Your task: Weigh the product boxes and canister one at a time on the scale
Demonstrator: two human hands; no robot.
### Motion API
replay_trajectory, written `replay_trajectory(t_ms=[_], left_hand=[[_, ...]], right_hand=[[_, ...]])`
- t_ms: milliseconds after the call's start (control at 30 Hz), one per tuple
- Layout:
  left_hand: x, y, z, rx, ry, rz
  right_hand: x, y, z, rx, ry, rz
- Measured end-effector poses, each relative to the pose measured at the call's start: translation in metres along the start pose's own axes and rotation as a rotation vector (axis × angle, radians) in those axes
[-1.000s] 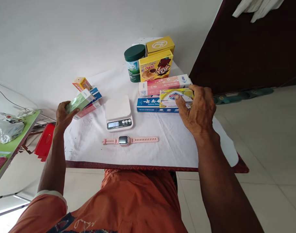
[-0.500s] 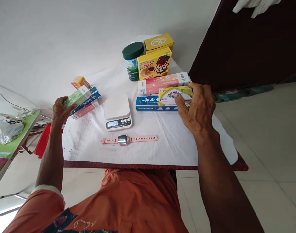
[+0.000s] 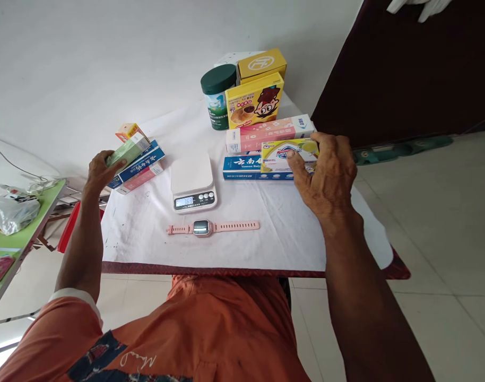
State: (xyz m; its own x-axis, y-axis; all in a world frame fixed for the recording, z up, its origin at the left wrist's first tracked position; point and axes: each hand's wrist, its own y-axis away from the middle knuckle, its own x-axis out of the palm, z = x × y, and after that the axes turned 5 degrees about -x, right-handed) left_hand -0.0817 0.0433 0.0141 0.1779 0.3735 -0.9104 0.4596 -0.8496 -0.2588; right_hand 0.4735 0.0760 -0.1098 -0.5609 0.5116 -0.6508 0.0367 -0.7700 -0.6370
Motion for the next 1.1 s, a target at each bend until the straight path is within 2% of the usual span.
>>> replay_trajectory(t_ms=[100,400,567,733,900,1100], left_hand=[[-0.003,0.002,-0.002,-0.003,-0.017,0.025],[0.003,0.01,0.001,0.036,-0.024,-0.035],[0.005,0.016,0.0,0.018,-0.053,-0.081],[0.003,0.029,-0.008,0.04,-0.048,-0.154],[0.011,0.042,-0.032,0.142,0.02,-0.179],[0.046,0.07,-0.089,0.421,0.167,-0.048]], right_hand=[[-0.002,-0.001,0.002,0.004,-0.009,0.002],[0.001,-0.001,0.002,-0.01,-0.002,-0.03],[0.001,-0.001,0.0,-0.003,0.002,-0.003],[0.001,-0.001,0.003,-0.006,-0.001,-0.03],[0.0,-0.001,0.007,0.008,-0.014,-0.035],[-0.001,0.0,0.003,0.0,-0.008,-0.008]])
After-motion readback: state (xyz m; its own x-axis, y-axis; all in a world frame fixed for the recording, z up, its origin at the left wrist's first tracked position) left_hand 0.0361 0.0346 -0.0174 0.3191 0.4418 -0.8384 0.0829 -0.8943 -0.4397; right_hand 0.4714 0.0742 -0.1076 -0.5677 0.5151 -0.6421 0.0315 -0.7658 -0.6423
